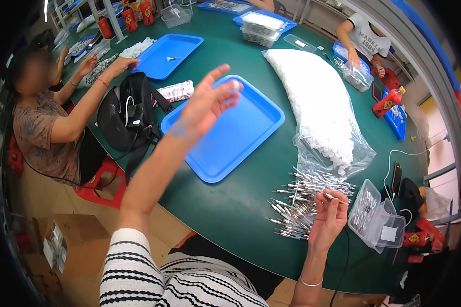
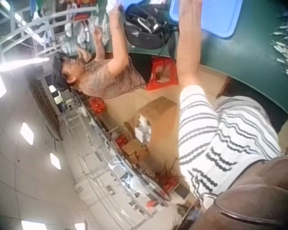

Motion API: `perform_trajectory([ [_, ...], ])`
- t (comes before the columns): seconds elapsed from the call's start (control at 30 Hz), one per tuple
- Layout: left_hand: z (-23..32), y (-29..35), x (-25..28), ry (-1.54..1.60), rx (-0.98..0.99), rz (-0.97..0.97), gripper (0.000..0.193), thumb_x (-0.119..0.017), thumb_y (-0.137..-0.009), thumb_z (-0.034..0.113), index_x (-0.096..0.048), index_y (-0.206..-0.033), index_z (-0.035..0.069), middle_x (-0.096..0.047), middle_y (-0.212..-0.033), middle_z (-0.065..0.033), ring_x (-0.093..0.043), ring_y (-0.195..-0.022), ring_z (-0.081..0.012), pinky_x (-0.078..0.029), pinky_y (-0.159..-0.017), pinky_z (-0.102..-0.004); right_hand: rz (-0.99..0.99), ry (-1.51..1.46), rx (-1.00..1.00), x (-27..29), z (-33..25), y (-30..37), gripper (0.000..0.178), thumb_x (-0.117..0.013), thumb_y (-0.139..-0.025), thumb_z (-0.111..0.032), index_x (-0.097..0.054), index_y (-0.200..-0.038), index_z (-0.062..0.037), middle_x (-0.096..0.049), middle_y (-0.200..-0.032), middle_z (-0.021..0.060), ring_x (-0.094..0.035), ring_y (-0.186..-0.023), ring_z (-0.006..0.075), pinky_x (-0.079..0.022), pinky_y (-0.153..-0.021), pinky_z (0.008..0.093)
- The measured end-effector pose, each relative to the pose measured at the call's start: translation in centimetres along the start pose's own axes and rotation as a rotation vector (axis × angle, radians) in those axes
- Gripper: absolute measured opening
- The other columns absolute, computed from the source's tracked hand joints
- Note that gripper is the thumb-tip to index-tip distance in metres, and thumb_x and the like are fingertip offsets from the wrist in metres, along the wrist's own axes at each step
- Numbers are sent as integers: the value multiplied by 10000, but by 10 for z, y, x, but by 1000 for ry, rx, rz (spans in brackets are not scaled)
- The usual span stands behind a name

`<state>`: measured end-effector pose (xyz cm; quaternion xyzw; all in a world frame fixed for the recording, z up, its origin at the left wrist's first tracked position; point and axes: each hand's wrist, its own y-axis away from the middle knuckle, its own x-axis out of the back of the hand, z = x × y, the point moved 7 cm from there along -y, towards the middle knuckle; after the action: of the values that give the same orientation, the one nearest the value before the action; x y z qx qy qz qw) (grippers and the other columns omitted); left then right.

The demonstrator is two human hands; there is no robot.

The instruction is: The person sits at a green workbench and repeatedly picks up small white plastic caps and silver metal rods. They insert the caps onto the rods by hand and place the assembled units into a blue tray. The person works continuously on this repetitive assembly task throughout the clip.

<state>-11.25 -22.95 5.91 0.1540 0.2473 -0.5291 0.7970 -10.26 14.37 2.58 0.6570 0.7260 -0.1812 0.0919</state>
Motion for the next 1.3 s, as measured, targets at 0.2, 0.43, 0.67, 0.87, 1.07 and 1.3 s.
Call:
perform_trajectory([
  [0.2, 49, -30, 12, -55, -148, -8, 753, -677, -851, 96, -224, -1453, 111, -623, -1048, -133, -613, -818, -125, -527, -764, -264, -2, 11, 5, -1, 3, -1, 151, -495, -976, -109, -528, -1053, 18, -609, -1030, 133, -654, -889, 193, -553, -819, 293],
  [0.43, 80, -34, -39, -342, -350, -218, 884, -669, -863, 112, -55, -1498, 101, -645, -1019, -149, -601, -789, -135, -501, -809, -303, -13, 16, 2, -3, 6, 0, 153, -505, -973, -114, -531, -1051, 14, -610, -1018, 132, -656, -879, 192, -554, -815, 296],
  [0.67, 25, -20, -25, -344, -162, -216, 821, -659, -874, 140, -116, -1489, 93, -654, -1007, -122, -597, -783, -120, -494, -792, -288, 1, 25, -8, -2, 4, 1, 152, -503, -974, -116, -531, -1046, 15, -610, -1015, 129, -655, -877, 191, -558, -813, 296],
  [0.87, -55, 30, 5, -168, 149, -88, 732, -664, -867, 139, -229, -1451, 65, -649, -980, -101, -591, -783, -117, -492, -785, -286, -23, 11, 9, -6, 2, 0, 147, -493, -978, -116, -530, -1048, 9, -611, -1017, 131, -657, -872, 192, -558, -807, 293],
  [1.07, -59, 36, 10, -126, 134, -10, 694, -661, -865, 126, -271, -1437, 93, -643, -973, -93, -589, -791, -122, -492, -787, -288, -23, 8, -16, -3, 5, 1, 146, -491, -979, -114, -529, -1054, 5, -612, -1017, 135, -662, -860, 194, -560, -801, 292],
  [1.3, -24, 17, -11, -253, -70, -55, 713, -649, -872, 111, -237, -1454, 111, -639, -985, -76, -594, -842, -125, -487, -807, -289, -30, 4, -3, -6, 3, 1, 150, -497, -977, -118, -525, -1054, 8, -614, -1004, 132, -663, -857, 191, -563, -793, 290],
])
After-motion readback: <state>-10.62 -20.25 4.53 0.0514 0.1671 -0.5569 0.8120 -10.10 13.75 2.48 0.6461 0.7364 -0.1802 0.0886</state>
